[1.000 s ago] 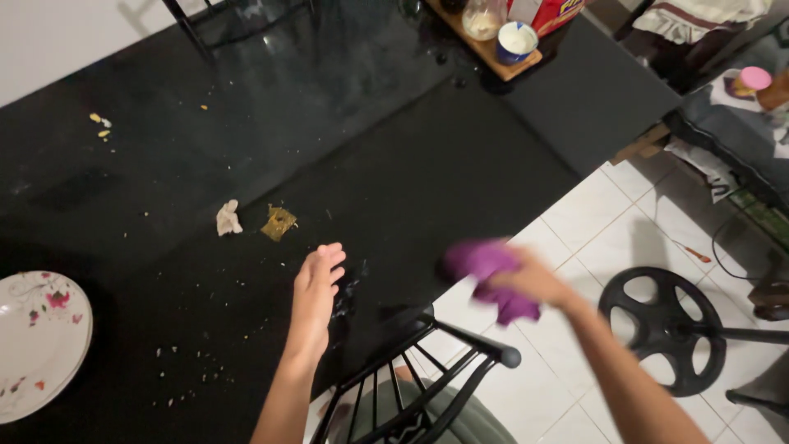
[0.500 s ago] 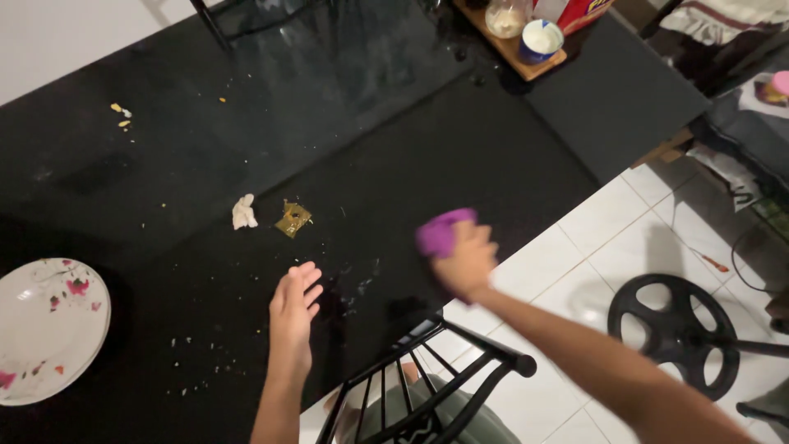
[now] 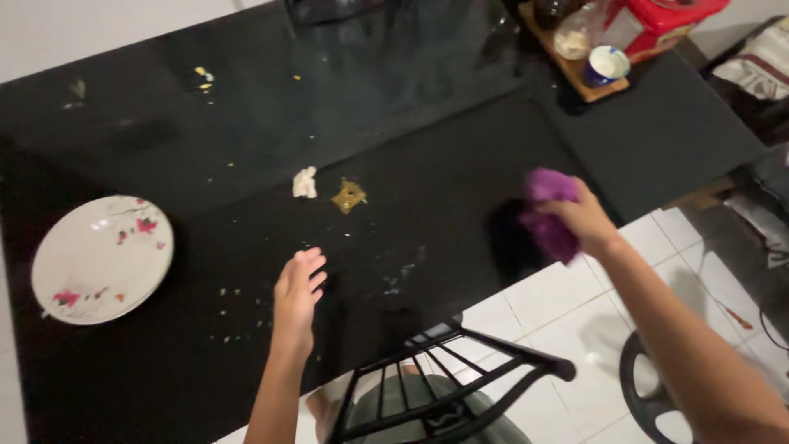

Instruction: Cleaning a black dining table by wiping it with a purple cloth and organizing condiment bottles and a tray.

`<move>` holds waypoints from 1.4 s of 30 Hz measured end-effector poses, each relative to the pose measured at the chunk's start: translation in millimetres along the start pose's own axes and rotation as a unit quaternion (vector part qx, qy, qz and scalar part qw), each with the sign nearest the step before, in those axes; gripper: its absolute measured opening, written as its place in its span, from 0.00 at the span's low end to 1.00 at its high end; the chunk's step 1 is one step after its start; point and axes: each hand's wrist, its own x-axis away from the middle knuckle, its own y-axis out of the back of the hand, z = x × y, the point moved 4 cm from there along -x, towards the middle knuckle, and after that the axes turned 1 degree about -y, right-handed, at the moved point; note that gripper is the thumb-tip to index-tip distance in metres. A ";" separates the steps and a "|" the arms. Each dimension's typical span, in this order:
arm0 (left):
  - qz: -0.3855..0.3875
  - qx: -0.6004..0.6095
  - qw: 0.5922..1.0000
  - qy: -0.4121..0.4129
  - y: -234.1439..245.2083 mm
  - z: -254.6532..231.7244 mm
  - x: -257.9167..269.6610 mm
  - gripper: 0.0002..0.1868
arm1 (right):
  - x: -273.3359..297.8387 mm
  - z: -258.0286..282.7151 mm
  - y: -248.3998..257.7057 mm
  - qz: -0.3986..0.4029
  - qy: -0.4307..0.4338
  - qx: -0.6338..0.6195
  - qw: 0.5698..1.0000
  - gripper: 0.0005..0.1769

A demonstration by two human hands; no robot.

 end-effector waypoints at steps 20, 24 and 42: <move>0.056 0.018 0.998 0.021 200.4 -2.7 -65.4 0.33 | 78.7 -30.4 -407.5 -0.067 0.044 0.218 0.973 0.37; 0.054 0.012 0.998 -0.001 249.0 -19.0 -71.6 0.32 | 159.7 107.3 -370.0 -0.102 0.005 0.162 0.982 0.29; -0.268 0.171 0.946 -0.069 419.0 115.1 -158.9 0.29 | 136.7 -49.3 -541.0 -0.105 -0.038 0.126 0.986 0.42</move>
